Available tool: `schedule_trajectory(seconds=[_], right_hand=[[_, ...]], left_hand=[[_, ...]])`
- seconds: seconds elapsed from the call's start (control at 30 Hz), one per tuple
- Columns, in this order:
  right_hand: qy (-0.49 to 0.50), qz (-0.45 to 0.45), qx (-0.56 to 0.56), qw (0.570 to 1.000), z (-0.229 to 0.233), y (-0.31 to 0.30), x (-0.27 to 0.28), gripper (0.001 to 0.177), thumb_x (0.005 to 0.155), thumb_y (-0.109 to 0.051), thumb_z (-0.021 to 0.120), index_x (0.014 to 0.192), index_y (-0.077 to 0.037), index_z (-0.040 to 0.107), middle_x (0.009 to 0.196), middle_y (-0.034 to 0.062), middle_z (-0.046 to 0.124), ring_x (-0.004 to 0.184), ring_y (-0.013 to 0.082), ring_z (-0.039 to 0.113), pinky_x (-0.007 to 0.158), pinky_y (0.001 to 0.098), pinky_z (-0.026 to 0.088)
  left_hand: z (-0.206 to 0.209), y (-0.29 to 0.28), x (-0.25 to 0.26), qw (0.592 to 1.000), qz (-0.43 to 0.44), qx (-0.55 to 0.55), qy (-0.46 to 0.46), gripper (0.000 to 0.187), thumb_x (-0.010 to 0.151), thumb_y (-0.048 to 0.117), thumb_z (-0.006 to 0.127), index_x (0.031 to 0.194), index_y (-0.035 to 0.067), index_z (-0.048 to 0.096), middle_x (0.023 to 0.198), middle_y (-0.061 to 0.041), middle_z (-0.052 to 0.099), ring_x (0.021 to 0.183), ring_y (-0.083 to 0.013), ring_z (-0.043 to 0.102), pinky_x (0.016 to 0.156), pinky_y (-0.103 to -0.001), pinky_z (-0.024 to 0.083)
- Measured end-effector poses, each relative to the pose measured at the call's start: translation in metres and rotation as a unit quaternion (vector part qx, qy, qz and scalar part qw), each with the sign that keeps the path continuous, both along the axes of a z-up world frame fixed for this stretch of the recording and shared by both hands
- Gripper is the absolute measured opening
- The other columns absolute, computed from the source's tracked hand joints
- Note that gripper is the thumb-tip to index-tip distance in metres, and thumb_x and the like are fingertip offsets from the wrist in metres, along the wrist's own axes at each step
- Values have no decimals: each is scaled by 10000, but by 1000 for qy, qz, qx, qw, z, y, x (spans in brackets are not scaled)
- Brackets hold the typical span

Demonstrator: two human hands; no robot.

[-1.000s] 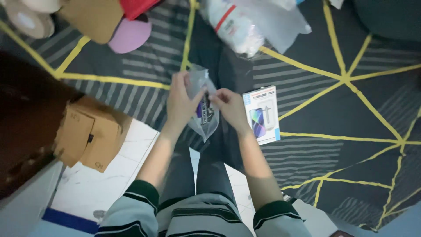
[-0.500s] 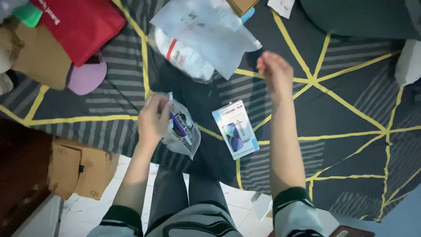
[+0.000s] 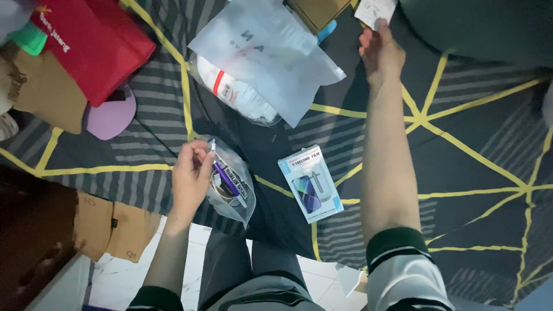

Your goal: Unpacking and sorting various items including electronics and accessories from a drawer onto a bed

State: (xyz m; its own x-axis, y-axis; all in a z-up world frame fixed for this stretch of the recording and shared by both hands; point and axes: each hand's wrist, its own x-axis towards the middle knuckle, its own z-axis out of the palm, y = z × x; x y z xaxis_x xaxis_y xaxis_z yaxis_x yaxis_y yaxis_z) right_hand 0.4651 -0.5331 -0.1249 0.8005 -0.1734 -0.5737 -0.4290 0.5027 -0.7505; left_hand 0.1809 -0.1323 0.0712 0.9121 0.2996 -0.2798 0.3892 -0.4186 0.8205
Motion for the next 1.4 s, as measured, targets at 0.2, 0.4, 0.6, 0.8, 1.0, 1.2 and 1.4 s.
schedule_trajectory(seconds=[0.2,0.4,0.6,0.8,1.0,1.2,1.4], right_hand=[[25,-12,15,1000,-15,-15,10,158,953,-106,740,1021,31,702,854,129,767,695,201,724,631,346,569],[83,-5,-114,990,44,14,-19,189,938,-137,723,1015,35,702,771,99,738,662,150,706,609,300,584],[43,11,-26,999,48,9,-63,171,911,-128,689,988,18,643,732,81,652,630,164,645,576,312,536],[45,-72,-18,996,113,44,-161,173,971,-90,684,1061,50,638,837,81,650,699,147,620,652,288,544],[-31,-31,-77,996,157,88,-253,245,933,-57,694,1161,30,666,929,41,695,718,100,594,660,241,466],[-35,221,-142,964,180,166,-331,206,888,-165,787,1026,-19,743,903,-11,741,822,55,667,759,232,531],[-83,369,-430,820,227,213,-358,219,897,-203,749,998,-9,757,866,167,733,713,259,700,638,346,523]], left_hand=[[-3,8,1,995,-84,44,-18,388,1004,88,639,1389,41,615,891,-66,525,721,-157,548,674,-288,478],[3,10,8,992,-123,33,16,333,1001,97,635,1334,93,653,867,-85,503,678,-187,548,637,-305,467],[-1,17,4,989,-144,28,11,322,984,88,654,1306,77,647,856,-87,514,710,-200,564,669,-323,478],[2,22,3,986,-155,53,-28,368,907,73,693,1272,73,644,1046,-131,565,955,-279,591,799,-355,504],[-6,32,3,980,-179,46,-76,374,877,77,725,1233,79,610,1383,-129,613,1256,-324,581,965,-388,488],[-30,41,-9,987,-134,-88,-27,355,914,56,721,1237,89,577,1423,-88,622,1285,-236,604,997,-343,503],[-52,49,-13,982,-128,-136,-27,363,895,24,731,1230,76,601,1305,-72,656,1266,-198,589,1057,-332,465]])
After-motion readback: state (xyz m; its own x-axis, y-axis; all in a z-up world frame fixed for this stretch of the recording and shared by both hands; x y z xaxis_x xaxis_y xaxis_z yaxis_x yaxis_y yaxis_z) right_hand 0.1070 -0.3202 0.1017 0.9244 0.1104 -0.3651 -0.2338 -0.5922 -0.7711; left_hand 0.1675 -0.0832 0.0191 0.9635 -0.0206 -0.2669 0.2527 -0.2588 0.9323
